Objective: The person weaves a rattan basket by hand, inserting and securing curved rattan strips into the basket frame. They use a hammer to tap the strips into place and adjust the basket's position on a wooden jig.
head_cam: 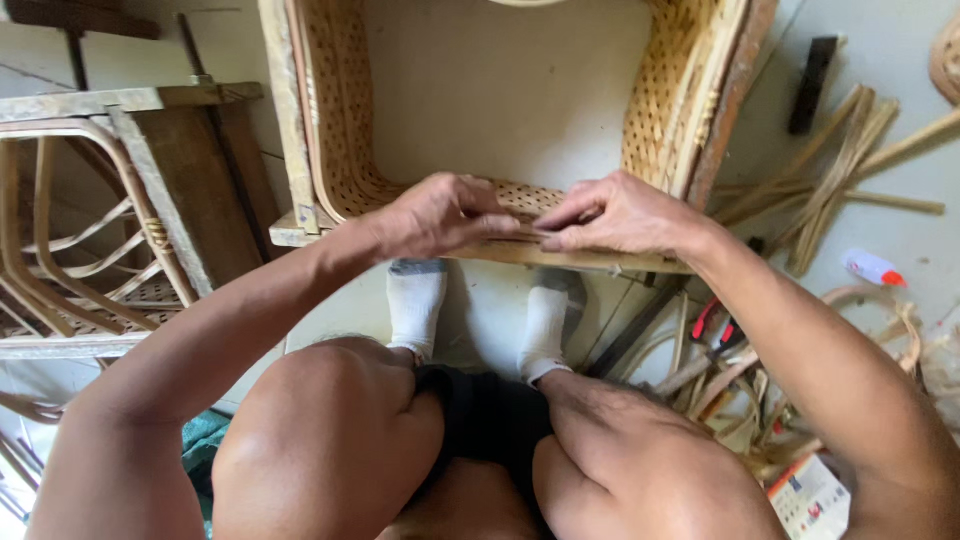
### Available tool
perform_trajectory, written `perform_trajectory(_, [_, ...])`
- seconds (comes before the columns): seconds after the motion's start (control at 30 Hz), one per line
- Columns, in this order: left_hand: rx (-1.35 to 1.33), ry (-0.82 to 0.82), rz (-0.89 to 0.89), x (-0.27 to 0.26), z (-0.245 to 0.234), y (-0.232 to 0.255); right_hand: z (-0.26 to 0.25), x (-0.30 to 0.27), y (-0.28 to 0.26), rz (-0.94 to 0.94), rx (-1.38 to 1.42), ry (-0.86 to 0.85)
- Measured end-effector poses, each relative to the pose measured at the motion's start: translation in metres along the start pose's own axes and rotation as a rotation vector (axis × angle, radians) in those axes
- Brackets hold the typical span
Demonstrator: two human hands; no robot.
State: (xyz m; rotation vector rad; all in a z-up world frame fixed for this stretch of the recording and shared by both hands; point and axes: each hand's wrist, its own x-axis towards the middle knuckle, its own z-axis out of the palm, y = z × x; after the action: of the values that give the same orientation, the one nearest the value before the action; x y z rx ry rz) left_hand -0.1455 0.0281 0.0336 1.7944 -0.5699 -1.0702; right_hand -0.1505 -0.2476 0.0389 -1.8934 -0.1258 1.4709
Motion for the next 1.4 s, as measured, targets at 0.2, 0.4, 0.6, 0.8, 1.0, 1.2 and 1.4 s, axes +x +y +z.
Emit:
perform_trajectory(0.2, [0.258,0.171,0.277,-0.006,0.012,-0.005,0.001,-0.011,-0.010,-0.214,-0.106,0.127])
perform_trajectory(0.4, [0.519,0.270,0.270,-0.009,0.029,-0.014,0.007,-0.037,-0.015,-0.136,-0.018,0.255])
perform_trajectory(0.6, [0.478,0.377,0.339,-0.004,0.025,-0.009,-0.020,-0.060,-0.030,-0.017,-0.430,0.159])
perform_trajectory(0.8, [0.464,0.306,0.220,-0.012,0.026,-0.005,-0.024,-0.050,-0.018,0.106,-0.456,0.013])
perform_trajectory(1.0, [0.397,0.019,0.029,-0.013,0.020,0.004,0.013,-0.063,0.009,-0.560,-0.772,0.388])
perform_trajectory(1.2, [0.984,0.083,0.174,-0.015,0.046,-0.011,0.065,-0.068,0.026,-0.309,-0.805,0.625])
perform_trajectory(1.4, [0.773,0.099,0.246,-0.011,0.041,-0.018,0.048,-0.068,-0.008,-0.479,-0.649,0.708])
